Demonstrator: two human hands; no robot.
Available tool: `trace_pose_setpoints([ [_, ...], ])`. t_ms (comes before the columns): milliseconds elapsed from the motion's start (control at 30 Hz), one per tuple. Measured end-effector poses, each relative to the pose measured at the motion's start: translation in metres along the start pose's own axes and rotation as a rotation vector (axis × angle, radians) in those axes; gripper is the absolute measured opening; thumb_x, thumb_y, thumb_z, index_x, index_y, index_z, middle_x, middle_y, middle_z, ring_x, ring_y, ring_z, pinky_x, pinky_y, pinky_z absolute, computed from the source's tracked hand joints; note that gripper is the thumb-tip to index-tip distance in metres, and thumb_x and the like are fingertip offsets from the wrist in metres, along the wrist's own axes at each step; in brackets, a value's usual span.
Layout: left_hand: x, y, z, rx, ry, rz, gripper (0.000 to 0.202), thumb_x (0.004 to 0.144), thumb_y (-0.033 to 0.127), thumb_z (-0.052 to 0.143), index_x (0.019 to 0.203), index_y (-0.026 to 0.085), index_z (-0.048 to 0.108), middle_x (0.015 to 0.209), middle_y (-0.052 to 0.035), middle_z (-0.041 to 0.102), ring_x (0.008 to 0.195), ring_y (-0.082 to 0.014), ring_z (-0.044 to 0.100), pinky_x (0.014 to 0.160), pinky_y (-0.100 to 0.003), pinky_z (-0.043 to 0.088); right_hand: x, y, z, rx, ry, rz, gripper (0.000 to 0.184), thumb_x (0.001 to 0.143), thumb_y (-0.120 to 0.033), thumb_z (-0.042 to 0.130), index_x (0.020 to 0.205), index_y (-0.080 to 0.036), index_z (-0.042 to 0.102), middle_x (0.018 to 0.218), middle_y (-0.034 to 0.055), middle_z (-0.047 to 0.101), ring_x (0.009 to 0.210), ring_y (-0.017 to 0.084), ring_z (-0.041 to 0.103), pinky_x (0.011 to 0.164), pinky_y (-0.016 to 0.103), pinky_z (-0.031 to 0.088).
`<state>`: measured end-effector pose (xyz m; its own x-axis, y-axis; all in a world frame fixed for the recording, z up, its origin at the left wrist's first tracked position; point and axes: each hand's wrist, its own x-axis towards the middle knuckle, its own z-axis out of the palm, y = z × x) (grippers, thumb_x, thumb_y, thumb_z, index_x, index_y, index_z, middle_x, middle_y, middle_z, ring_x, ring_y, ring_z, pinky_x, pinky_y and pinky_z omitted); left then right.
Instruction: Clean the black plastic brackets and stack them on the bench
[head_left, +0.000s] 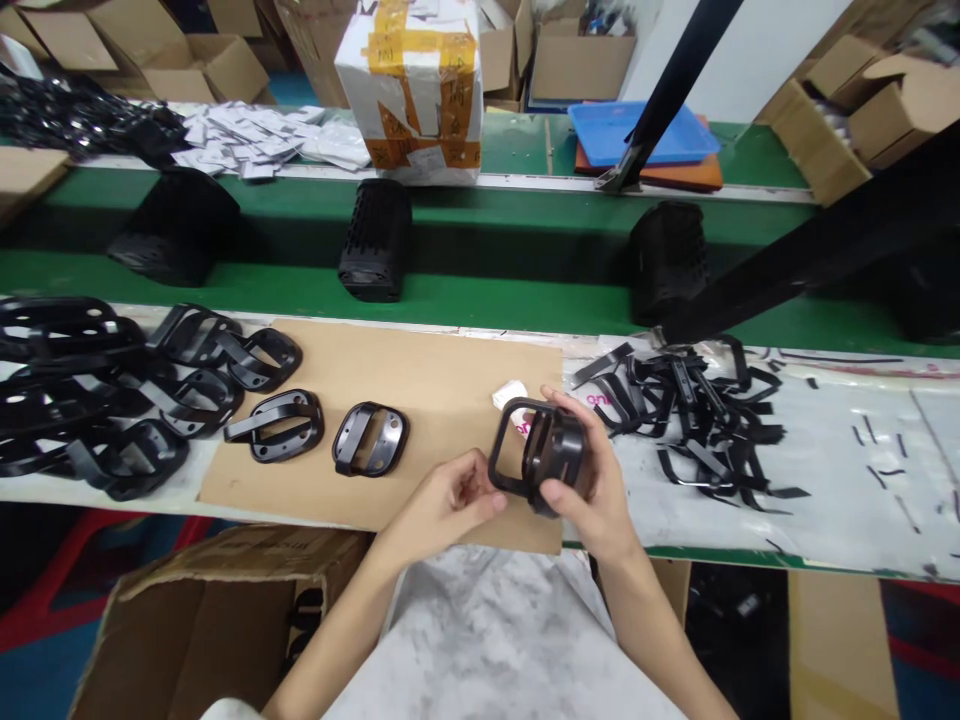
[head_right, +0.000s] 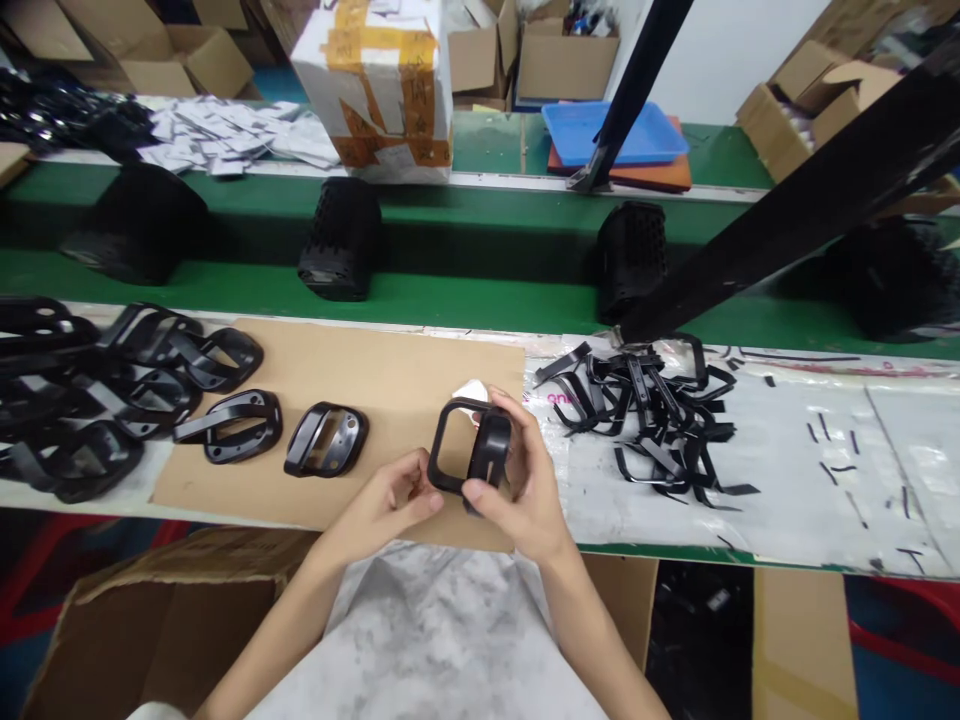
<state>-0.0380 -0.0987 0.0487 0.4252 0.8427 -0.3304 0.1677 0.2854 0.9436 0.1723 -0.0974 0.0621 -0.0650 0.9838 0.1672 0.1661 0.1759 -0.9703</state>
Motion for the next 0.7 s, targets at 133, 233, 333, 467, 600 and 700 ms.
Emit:
trace_pose_setpoints([
  [133, -0.004, 0.005, -0.003, -0.042, -0.057, 0.006, 0.034, 0.091, 0.047, 0.071, 0.089, 0.02, 0.051, 0.077, 0.0033, 0.048, 0.072, -0.0131, 0.044, 0.067, -0.024, 0.037, 0.0, 0.007, -0.005, 0.047, 0.003, 0.028, 0.075, 0.09, -0.071, 0.064, 0.149, -0.028, 0.046, 0.156, 0.012, 0.052, 0.146, 0.036, 0.049, 0.12, 0.053, 0.044],
  [233, -0.003, 0.002, -0.002, -0.044, -0.071, 0.016, 0.034, 0.091, 0.047, 0.071, 0.088, 0.02, 0.05, 0.078, 0.0032, 0.047, 0.073, -0.0132, 0.044, 0.067, -0.025, 0.036, -0.001, 0.008, -0.004, 0.07, -0.014, 0.027, 0.073, 0.09, -0.067, 0.067, 0.149, -0.029, 0.047, 0.155, 0.0109, 0.053, 0.146, 0.035, 0.049, 0.119, 0.052, 0.044],
  [333, -0.002, -0.001, 0.0, -0.021, -0.068, 0.011, 0.036, 0.092, 0.05, 0.069, 0.087, 0.02, 0.049, 0.077, 0.0041, 0.044, 0.071, -0.0126, 0.041, 0.065, -0.024, 0.034, -0.002, 0.007, -0.002, 0.093, -0.006, 0.028, 0.072, 0.09, -0.064, 0.07, 0.149, -0.03, 0.047, 0.153, 0.0107, 0.054, 0.145, 0.034, 0.05, 0.118, 0.051, 0.045],
  [467, 0.002, -0.008, 0.002, 0.145, 0.026, -0.006, 0.039, 0.095, 0.052, 0.062, 0.08, 0.02, 0.047, 0.07, 0.0053, 0.042, 0.065, -0.0119, 0.039, 0.06, -0.025, 0.029, -0.007, 0.005, 0.001, -0.004, -0.026, 0.016, 0.076, 0.087, -0.052, 0.078, 0.152, -0.03, 0.045, 0.161, 0.0125, 0.045, 0.152, 0.034, 0.041, 0.122, 0.054, 0.041],
  [600, 0.007, -0.016, 0.005, 0.338, 0.098, -0.005, 0.034, 0.098, 0.044, 0.053, 0.077, 0.018, 0.056, 0.068, 0.0017, 0.054, 0.063, -0.0141, 0.048, 0.06, -0.026, 0.032, -0.013, -0.003, 0.006, -0.188, -0.145, -0.026, 0.088, 0.078, -0.035, 0.088, 0.154, -0.035, 0.044, 0.17, 0.009, 0.03, 0.157, 0.036, 0.031, 0.127, 0.057, 0.032],
  [700, 0.009, -0.02, 0.005, 0.398, 0.118, -0.019, 0.025, 0.093, 0.034, 0.055, 0.074, 0.017, 0.057, 0.067, -0.0011, 0.062, 0.061, -0.0155, 0.052, 0.059, -0.027, 0.034, -0.013, -0.01, 0.011, -0.298, -0.227, -0.063, 0.093, 0.077, -0.032, 0.088, 0.156, -0.039, 0.041, 0.172, 0.0066, 0.025, 0.157, 0.037, 0.03, 0.127, 0.06, 0.032],
])
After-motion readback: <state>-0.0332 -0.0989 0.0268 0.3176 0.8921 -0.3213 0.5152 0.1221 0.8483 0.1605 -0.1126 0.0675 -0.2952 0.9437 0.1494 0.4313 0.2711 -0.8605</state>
